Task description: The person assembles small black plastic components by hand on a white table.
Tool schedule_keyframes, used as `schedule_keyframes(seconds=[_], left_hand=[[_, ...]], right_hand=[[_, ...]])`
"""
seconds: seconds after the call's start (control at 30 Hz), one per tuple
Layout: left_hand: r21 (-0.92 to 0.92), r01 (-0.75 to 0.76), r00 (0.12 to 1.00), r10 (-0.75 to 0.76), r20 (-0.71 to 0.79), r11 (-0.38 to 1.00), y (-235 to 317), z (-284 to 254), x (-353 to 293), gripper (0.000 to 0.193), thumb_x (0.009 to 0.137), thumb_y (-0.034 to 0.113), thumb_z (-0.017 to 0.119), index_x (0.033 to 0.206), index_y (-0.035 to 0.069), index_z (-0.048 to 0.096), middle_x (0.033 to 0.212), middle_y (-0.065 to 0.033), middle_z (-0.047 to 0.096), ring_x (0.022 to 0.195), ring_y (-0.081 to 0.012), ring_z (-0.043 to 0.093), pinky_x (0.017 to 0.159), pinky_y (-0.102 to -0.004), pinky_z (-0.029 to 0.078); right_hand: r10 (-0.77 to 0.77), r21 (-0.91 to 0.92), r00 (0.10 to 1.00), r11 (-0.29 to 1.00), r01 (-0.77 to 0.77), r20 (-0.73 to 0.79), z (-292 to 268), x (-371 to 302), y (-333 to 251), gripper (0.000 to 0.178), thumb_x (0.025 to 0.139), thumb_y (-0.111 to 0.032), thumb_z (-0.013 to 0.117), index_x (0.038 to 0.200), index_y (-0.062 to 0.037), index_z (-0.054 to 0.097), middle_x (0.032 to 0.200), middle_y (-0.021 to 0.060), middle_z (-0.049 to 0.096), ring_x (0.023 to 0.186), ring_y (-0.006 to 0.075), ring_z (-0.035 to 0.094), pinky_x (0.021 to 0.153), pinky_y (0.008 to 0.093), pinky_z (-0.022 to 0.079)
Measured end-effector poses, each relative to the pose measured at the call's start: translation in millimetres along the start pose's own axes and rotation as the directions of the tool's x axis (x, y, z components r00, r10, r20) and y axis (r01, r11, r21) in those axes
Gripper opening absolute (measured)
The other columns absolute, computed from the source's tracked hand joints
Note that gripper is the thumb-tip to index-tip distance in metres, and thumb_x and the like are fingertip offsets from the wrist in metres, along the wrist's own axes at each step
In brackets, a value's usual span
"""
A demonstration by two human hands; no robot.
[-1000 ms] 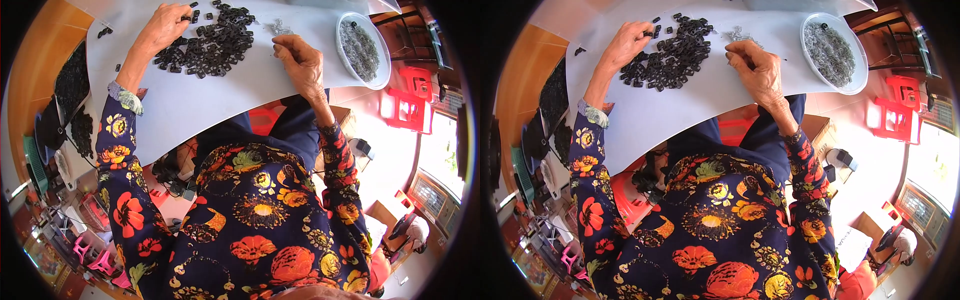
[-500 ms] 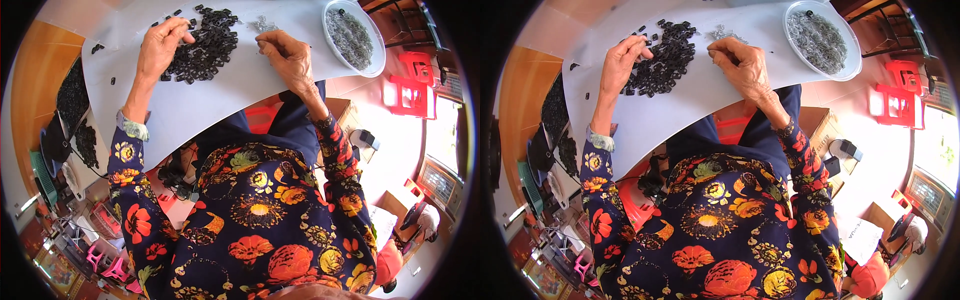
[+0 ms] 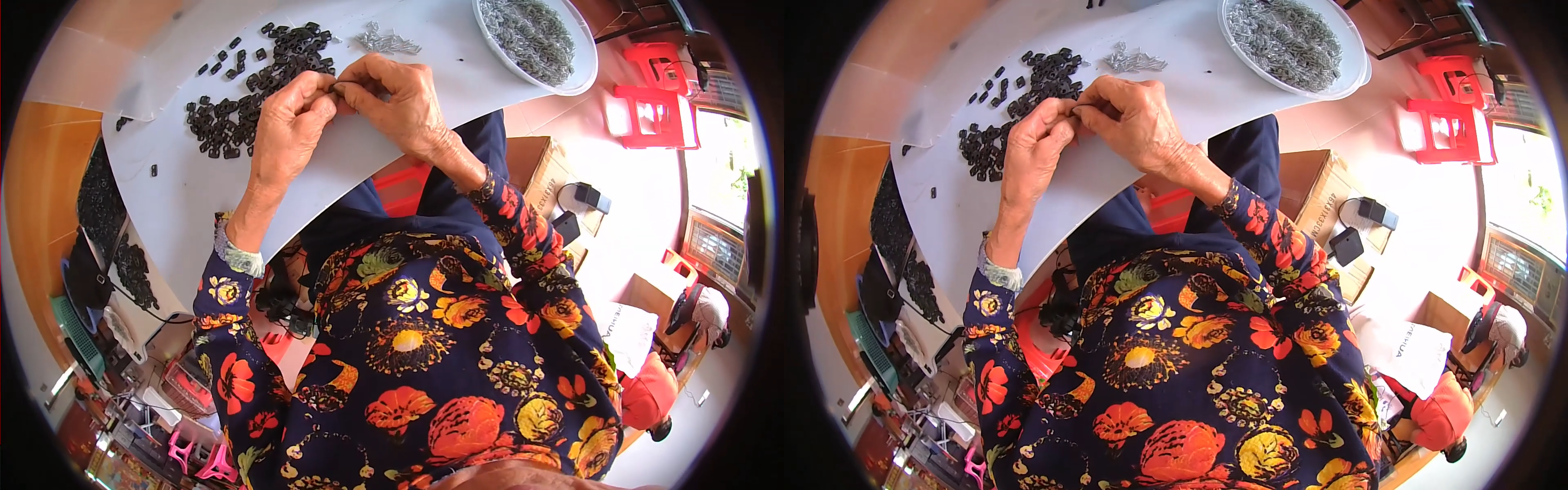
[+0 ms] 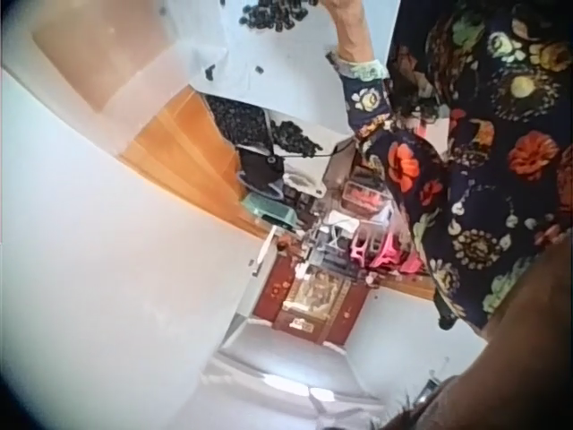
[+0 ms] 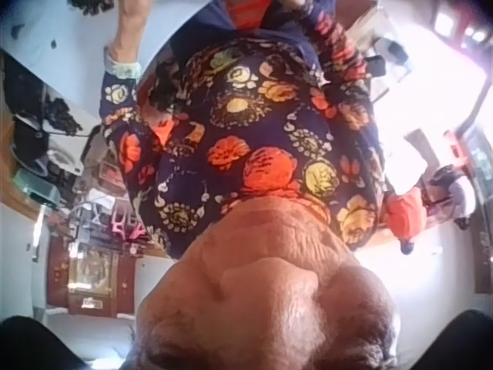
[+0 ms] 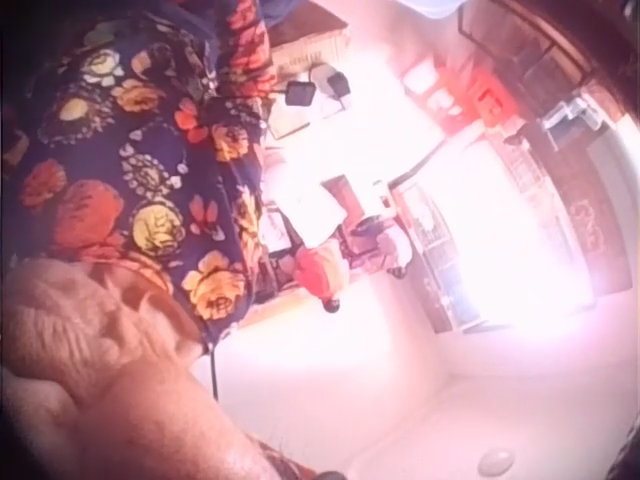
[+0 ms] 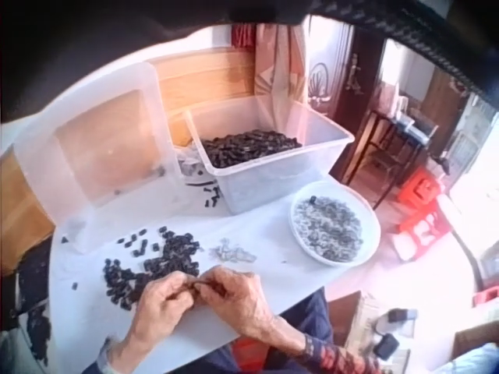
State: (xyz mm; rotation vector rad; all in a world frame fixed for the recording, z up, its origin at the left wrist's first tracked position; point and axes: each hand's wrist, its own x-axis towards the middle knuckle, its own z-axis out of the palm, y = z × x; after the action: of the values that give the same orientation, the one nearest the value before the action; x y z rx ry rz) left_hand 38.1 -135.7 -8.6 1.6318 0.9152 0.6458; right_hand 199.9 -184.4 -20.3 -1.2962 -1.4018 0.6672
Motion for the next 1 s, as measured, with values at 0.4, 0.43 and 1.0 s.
schedule_keyframes(seconds=[0.4, 0.43, 1.0], left_hand=[[-0.166, -0.086, 0.996, 0.085, -0.014, 0.982, -10, 11, -4, 0.013, 0.091, 0.011, 0.055, 0.096, 0.001, 0.062, 0.075, -0.0022, 0.066, 0.066, -0.0045, 0.053, 0.062, -0.0194, 0.044], [-0.173, -0.062, 0.998, 0.064, 0.004, 0.983, -10, 11, -5, 0.013, 0.090, 0.010, 0.055, 0.096, 0.001, 0.062, 0.075, -0.0023, 0.066, 0.066, -0.0049, 0.054, 0.063, -0.0196, 0.045], [-0.112, -0.039, 0.999, 0.038, -0.005, 0.993, -7, 13, -7, 0.012, 0.090, 0.010, 0.055, 0.096, 0.001, 0.061, 0.074, -0.0029, 0.065, 0.069, -0.0057, 0.057, 0.065, -0.0214, 0.046]], right_hand=[[-0.353, -0.422, 0.902, 0.799, 0.428, 0.247, -24, 76, 16, 0.009, 0.076, -0.010, 0.063, 0.082, -0.0035, 0.067, 0.070, 0.0146, 0.063, 0.069, 0.0344, 0.062, 0.064, 0.0393, 0.051], [-0.199, -0.527, 0.926, 0.774, 0.350, 0.322, -20, 81, 14, 0.010, 0.076, -0.011, 0.063, 0.081, -0.0035, 0.067, 0.071, 0.0151, 0.064, 0.071, 0.0346, 0.062, 0.065, 0.0408, 0.051], [-0.186, -0.462, 0.836, 0.762, 0.455, 0.517, -45, 122, 6, 0.009, 0.067, -0.008, 0.060, 0.066, -0.0013, 0.066, 0.065, 0.0183, 0.062, 0.063, 0.0339, 0.063, 0.059, 0.0400, 0.050]])
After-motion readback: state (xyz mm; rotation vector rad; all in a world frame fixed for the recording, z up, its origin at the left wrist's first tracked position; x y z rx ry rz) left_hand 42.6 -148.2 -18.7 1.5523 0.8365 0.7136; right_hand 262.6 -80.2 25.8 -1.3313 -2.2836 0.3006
